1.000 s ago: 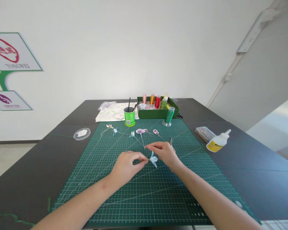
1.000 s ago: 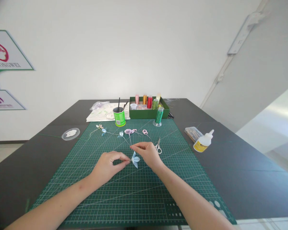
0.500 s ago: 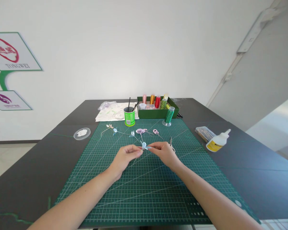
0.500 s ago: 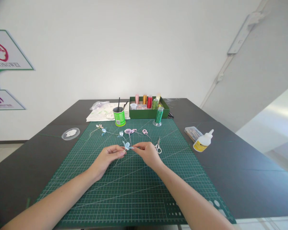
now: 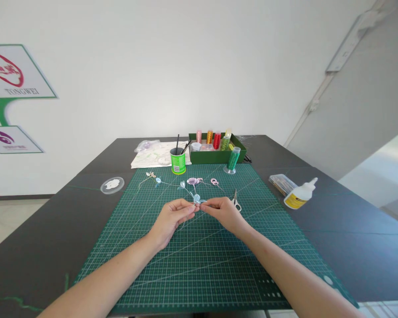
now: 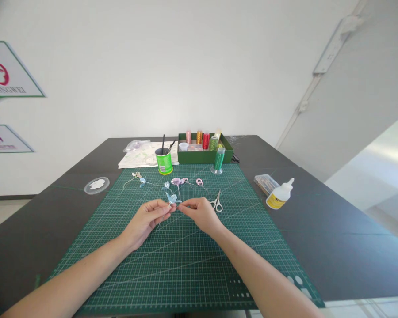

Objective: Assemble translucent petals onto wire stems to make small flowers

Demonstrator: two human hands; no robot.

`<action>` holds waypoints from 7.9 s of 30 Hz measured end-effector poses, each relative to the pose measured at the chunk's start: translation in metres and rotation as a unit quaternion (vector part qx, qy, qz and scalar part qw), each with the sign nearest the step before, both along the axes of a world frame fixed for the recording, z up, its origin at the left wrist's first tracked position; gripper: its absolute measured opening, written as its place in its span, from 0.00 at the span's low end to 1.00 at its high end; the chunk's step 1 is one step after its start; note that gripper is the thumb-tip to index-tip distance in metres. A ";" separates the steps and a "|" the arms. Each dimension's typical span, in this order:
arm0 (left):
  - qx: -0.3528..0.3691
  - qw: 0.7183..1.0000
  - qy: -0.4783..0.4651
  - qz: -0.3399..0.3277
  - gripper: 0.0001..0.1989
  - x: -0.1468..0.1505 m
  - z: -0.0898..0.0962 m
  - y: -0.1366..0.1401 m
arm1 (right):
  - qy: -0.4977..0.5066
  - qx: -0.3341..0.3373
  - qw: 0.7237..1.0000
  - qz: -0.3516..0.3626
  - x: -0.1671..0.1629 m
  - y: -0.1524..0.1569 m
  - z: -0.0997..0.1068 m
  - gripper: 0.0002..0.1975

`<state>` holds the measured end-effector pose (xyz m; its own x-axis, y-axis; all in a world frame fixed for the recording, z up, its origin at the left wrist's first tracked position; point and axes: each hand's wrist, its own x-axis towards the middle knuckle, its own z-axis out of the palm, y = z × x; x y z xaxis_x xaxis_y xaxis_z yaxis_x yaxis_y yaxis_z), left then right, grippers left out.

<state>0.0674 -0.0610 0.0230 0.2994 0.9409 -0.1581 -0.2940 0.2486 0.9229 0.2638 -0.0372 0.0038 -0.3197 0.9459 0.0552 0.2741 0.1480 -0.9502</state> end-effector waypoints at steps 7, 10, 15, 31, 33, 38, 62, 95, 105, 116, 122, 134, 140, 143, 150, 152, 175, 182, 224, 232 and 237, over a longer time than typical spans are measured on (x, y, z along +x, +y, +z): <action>0.006 1.000 -0.001 0.012 0.09 -0.002 0.001 0.000 | 0.063 -0.112 0.991 -0.027 -0.003 -0.002 0.003 0.18; 0.009 1.000 -0.003 0.014 0.09 -0.002 0.002 0.000 | 0.116 -0.124 0.983 -0.067 -0.003 0.000 0.002 0.18; 0.009 1.000 -0.007 0.008 0.08 -0.002 0.001 0.000 | 0.063 0.016 0.982 -0.179 0.003 0.006 -0.004 0.12; -0.008 1.000 -0.024 0.001 0.08 0.004 -0.001 -0.005 | 0.182 -0.093 0.976 0.081 -0.015 -0.018 0.012 0.19; -0.008 1.000 -0.025 0.001 0.09 0.005 -0.001 -0.006 | 0.185 -0.086 0.977 0.070 -0.016 -0.019 0.013 0.19; -0.006 1.000 0.008 0.001 0.10 0.005 -0.003 -0.006 | 0.204 -0.107 0.973 0.023 -0.020 -0.022 0.013 0.19; 0.043 0.995 0.066 -0.055 0.12 0.004 -0.005 -0.003 | 0.225 -0.123 0.966 -0.030 -0.018 -0.018 0.010 0.16; 0.045 0.991 0.056 -0.113 0.13 0.004 -0.003 -0.006 | 0.304 -0.193 0.932 0.026 -0.017 -0.019 0.009 0.11; 0.060 0.994 0.065 -0.061 0.09 0.004 -0.004 -0.003 | 0.306 -0.190 0.933 0.004 -0.016 -0.018 0.010 0.13; 0.072 0.994 0.074 -0.045 0.10 0.005 -0.005 -0.002 | 0.291 -0.176 0.940 -0.001 -0.017 -0.019 0.010 0.12; 0.068 0.993 0.084 -0.048 0.11 0.005 -0.005 -0.002 | 0.279 -0.181 0.943 -0.020 -0.018 -0.020 0.011 0.14; 0.066 0.992 0.079 -0.067 0.13 0.005 -0.008 -0.003 | 0.284 -0.176 0.943 0.000 -0.017 -0.019 0.011 0.12; 0.090 0.988 0.113 -0.055 0.12 0.005 -0.006 -0.003 | 0.271 -0.174 0.947 -0.008 -0.017 -0.020 0.012 0.13; 0.090 0.986 0.124 -0.059 0.13 0.005 -0.004 -0.003 | 0.268 -0.174 0.948 -0.009 -0.016 -0.020 0.012 0.14; 0.069 0.990 0.107 -0.063 0.13 0.005 -0.005 -0.004 | 0.270 -0.179 0.946 0.001 -0.016 -0.018 0.011 0.14; 0.058 0.992 0.094 -0.064 0.13 0.004 -0.006 -0.004 | 0.269 -0.172 0.948 0.008 -0.016 -0.018 0.010 0.14; 0.049 0.992 0.082 -0.077 0.12 0.003 -0.007 -0.002 | 0.246 -0.146 0.958 0.026 -0.013 -0.017 0.009 0.11; 0.041 0.991 0.104 -0.067 0.13 0.001 -0.006 0.000 | 0.224 -0.130 0.966 0.005 -0.014 -0.019 0.014 0.12; 0.300 0.857 0.413 -0.071 0.13 -0.005 -0.007 0.002 | 0.062 0.017 0.996 0.069 -0.006 -0.025 0.021 0.15; 0.373 0.803 0.446 -0.129 0.11 0.001 -0.005 -0.008 | 0.086 0.037 0.995 0.019 -0.003 -0.020 0.027 0.14; 0.383 0.771 0.486 -0.151 0.09 0.004 -0.002 -0.013 | 0.093 0.037 0.995 -0.009 -0.004 -0.016 0.022 0.14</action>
<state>0.0716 -0.0736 0.0209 0.6138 0.7799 0.1224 0.5931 -0.5579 0.5806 0.2601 -0.0531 0.0257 -0.2811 0.9425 0.1810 0.0972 0.2156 -0.9716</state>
